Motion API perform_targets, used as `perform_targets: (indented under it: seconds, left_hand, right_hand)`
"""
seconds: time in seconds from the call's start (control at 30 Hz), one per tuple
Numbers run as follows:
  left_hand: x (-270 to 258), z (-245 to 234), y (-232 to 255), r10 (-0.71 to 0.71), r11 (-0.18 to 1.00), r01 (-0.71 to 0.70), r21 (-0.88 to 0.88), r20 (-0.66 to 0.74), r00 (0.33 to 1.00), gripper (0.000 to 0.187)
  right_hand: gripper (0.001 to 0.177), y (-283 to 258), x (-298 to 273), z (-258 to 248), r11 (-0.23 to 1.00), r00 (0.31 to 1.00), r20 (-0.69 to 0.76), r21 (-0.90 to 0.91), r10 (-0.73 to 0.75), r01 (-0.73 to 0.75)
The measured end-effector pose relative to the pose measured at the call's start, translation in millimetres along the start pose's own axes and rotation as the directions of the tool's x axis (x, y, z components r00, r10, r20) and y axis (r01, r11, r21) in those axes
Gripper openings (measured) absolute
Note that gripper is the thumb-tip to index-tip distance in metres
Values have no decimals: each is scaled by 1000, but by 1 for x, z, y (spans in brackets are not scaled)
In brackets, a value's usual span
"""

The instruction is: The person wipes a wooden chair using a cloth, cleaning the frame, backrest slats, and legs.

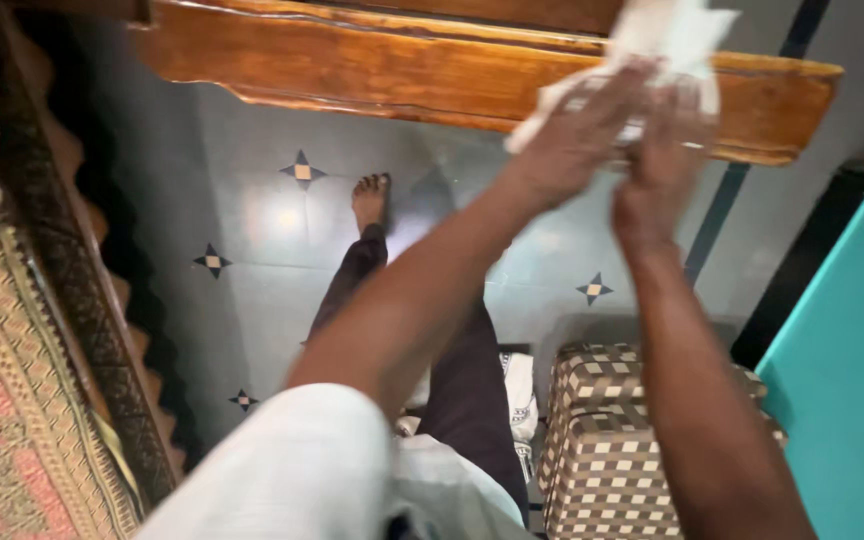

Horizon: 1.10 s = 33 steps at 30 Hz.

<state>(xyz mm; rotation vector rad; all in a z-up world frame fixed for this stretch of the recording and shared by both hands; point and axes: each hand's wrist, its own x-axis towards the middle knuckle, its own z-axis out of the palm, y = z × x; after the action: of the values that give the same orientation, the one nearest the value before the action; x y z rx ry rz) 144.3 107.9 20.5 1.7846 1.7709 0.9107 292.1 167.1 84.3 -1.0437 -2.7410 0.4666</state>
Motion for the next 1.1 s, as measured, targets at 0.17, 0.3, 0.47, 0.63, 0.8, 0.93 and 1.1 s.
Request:
perform_targets:
  seconds: [0.17,0.3,0.47,0.63,0.8,0.93,1.1]
  left_hand:
    - [43,15,65,-52,978,5,208,221,974,65]
    - [16,-20,13,-47,999,45,19,124,991,64]
    - [-126,-151,-102,-273,957,272,-102,5,962,70]
    - [-216,-310,-158,-347,868,315,385,14,938,56]
    - [-228,-326,-160,-240,812,164,561,65,968,68]
    - [-183,-232,-147,-277,953,287,97,-107,955,65]
    - [-45,-55,-53,-71,996,69,-58,-34,997,70]
  right_hand:
    - [51,49,-24,-33,980,982,-21,-65,189,-190]
    - [54,-2,-2,26,974,962,-157,2,225,-227]
    - [50,-174,49,145,967,981,-153,243,119,-79]
    - [51,-360,120,213,854,986,-167,515,14,76]
    - [60,-379,148,230,914,992,-94,389,-88,118]
    - [46,-253,126,206,890,972,-59,392,-229,233]
    - [46,-37,61,78,998,970,-237,-43,-53,44]
